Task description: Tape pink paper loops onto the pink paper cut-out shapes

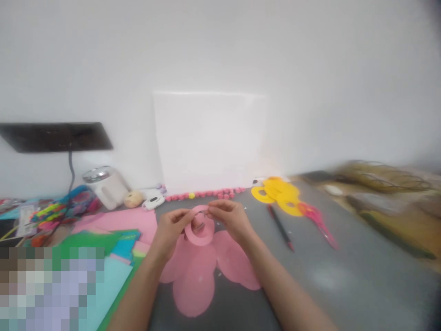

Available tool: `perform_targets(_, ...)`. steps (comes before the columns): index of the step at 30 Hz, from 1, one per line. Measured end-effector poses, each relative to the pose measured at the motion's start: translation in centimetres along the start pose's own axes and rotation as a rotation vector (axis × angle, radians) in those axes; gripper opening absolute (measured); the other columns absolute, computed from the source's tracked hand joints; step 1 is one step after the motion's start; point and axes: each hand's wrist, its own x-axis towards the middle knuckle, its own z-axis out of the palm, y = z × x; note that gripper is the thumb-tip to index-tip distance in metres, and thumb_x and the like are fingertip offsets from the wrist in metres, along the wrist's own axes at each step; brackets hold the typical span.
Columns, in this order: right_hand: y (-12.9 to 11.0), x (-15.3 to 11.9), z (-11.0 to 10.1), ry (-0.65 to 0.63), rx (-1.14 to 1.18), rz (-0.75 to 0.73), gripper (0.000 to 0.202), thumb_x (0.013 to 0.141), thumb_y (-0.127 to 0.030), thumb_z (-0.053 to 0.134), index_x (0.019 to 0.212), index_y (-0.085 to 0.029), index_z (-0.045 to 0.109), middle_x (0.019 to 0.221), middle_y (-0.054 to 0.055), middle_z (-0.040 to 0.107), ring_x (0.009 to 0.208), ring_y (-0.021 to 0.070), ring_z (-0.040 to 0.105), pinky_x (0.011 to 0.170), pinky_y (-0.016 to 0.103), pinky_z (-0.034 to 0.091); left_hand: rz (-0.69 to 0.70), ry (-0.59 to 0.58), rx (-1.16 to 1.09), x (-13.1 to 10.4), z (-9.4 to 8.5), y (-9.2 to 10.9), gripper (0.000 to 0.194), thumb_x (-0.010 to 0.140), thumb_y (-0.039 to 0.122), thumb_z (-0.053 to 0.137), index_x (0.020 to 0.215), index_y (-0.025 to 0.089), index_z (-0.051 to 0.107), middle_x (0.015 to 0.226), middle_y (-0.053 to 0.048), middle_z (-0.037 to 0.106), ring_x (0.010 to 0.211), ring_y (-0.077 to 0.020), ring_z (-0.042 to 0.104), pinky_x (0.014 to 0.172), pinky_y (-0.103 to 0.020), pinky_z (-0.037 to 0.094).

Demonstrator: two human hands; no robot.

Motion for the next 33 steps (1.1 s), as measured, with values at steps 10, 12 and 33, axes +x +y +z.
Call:
perform_targets(10,-0.28,-0.44,0.17,-0.049,-0.119,-0.067,0.018,0.059,-0.03,0.076,0.064,-0.017,0.064,0.061,0.0,0.063,0.061,0.0122,0.058,0.063,0.027,0.048,0.062,-0.043,0.05,-0.03,-0.07,-0.51,0.027,0.074,0.039,0.063,0.062,0.015,0.066,0.061,-0.003,0.063,0.058,-0.014,0.054,0.056,-0.025,0.044)
perform_targets(12,-0.37,-0.51,0.22,-0.04,-0.146,-0.074,0.015,0.06,-0.029,0.075,0.064,-0.017,0.066,0.062,0.0,0.064,0.061,0.0126,0.058,0.064,0.027,0.047,0.057,-0.05,0.021,-0.03,-0.05,-0.41,0.026,0.074,0.037,0.063,0.061,0.015,0.066,0.059,-0.002,0.062,0.058,-0.0138,0.054,0.058,-0.025,0.045)
perform_targets(33,-0.62,-0.69,0.51,-0.053,-0.133,-0.052,0.021,0.06,-0.033,0.075,0.067,-0.016,0.065,0.064,0.001,0.064,0.063,0.0136,0.06,0.065,0.028,0.051,0.062,-0.055,0.024,0.07,0.04,-0.9,0.022,0.074,0.035,0.064,0.066,0.014,0.067,0.062,-0.002,0.062,0.06,-0.0132,0.053,0.059,-0.025,0.045)
